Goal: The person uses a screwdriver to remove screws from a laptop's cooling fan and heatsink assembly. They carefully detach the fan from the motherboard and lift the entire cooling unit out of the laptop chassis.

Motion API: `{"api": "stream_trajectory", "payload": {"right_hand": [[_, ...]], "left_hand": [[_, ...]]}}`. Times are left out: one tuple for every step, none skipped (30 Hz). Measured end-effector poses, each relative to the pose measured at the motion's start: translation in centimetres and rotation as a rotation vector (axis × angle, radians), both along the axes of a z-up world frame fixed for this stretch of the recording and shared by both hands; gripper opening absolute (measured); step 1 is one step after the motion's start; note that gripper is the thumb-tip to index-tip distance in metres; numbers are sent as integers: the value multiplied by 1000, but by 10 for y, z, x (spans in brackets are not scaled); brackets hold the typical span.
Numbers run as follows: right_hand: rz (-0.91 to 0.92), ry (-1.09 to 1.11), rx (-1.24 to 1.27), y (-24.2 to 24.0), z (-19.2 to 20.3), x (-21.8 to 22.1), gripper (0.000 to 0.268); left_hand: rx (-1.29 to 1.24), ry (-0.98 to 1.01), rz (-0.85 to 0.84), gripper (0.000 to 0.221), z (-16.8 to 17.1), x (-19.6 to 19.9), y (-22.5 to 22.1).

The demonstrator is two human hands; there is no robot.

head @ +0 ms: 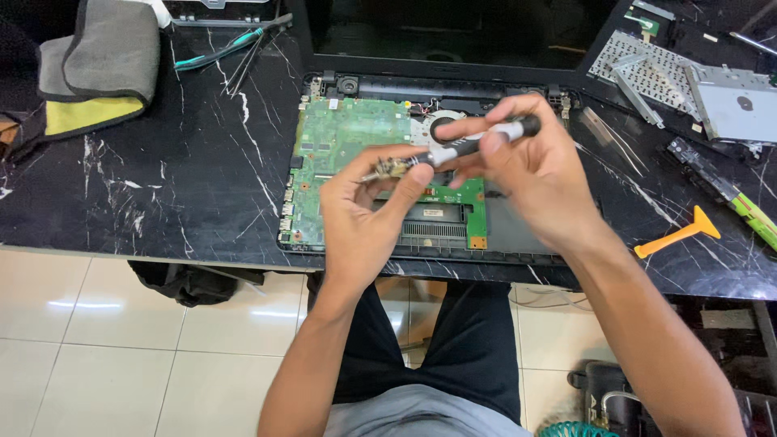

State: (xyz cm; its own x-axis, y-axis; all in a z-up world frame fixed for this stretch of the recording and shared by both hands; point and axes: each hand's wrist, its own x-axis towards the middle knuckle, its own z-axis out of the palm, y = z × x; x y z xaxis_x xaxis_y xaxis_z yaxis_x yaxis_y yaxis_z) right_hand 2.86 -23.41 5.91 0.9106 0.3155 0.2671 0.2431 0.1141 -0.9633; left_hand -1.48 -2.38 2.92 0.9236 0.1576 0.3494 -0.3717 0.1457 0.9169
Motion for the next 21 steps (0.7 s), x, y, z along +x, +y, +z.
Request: {"api": "stream_trajectory", "payload": {"right_hand": [[84,-44,44,1,-1,-3,26],[84,-43,46,-1,-2,-2,26],[31,-51,56,-2,-3,-1,28],[-22,-60,68,-3,-4,0,30],[-22,-59,70,-5,0,1,30],[-96,-113,1,-8,4,3,32],[-171,-166,-67,-10,9,4,34],[-170,-163,-68,-11,13,4,34],[-187,-235,-143,-11,17,3,31],[-200,-311,-217,-11,21,3,27],[-196,-310,-217,-10,17,6,27],[-186,-335,-243,-9,14,9,26],[-176,-359,-269,-9,10,11,26],[-175,-357,-270,-8,5,13,26],[-191,-339,-286,-7,0,15,28],[-206,-325,-301,-6,-4,18,29],[-205,-326,-301,-4,-1,17,29],[-203,-341,-360,-2,1,15,27],[-200,-356,-419,0,3,12,26],[-200,-356,-419,-1,0,14,26],[-198,-348,-427,-1,-3,16,27]], "left_hand": [[3,-13,-54,21,0,0,-1],[5,-11,-55,21,-2,2,0],[29,-6,-59,22,-4,5,0],[53,-2,-63,23,-6,7,1],[55,-1,-63,23,-1,6,8],[229,-21,12,49,5,7,14],[402,-41,87,78,11,7,21],[403,-37,87,78,7,9,27],[606,-87,155,82,3,11,34],[810,-139,225,89,-1,14,41],[810,-136,228,89,-5,14,42],[832,-85,172,84,-8,15,41],[853,-35,116,80,-11,16,40],[853,-32,116,80,-13,13,38],[868,-29,122,75,-14,11,35],[884,-29,130,70,-15,9,32],[884,-29,131,70,-18,10,31],[907,-25,143,69,-20,10,29],[931,-20,155,69,-23,9,27],[930,-21,155,69,-24,9,27],[945,-29,161,68,-25,9,27]]}}
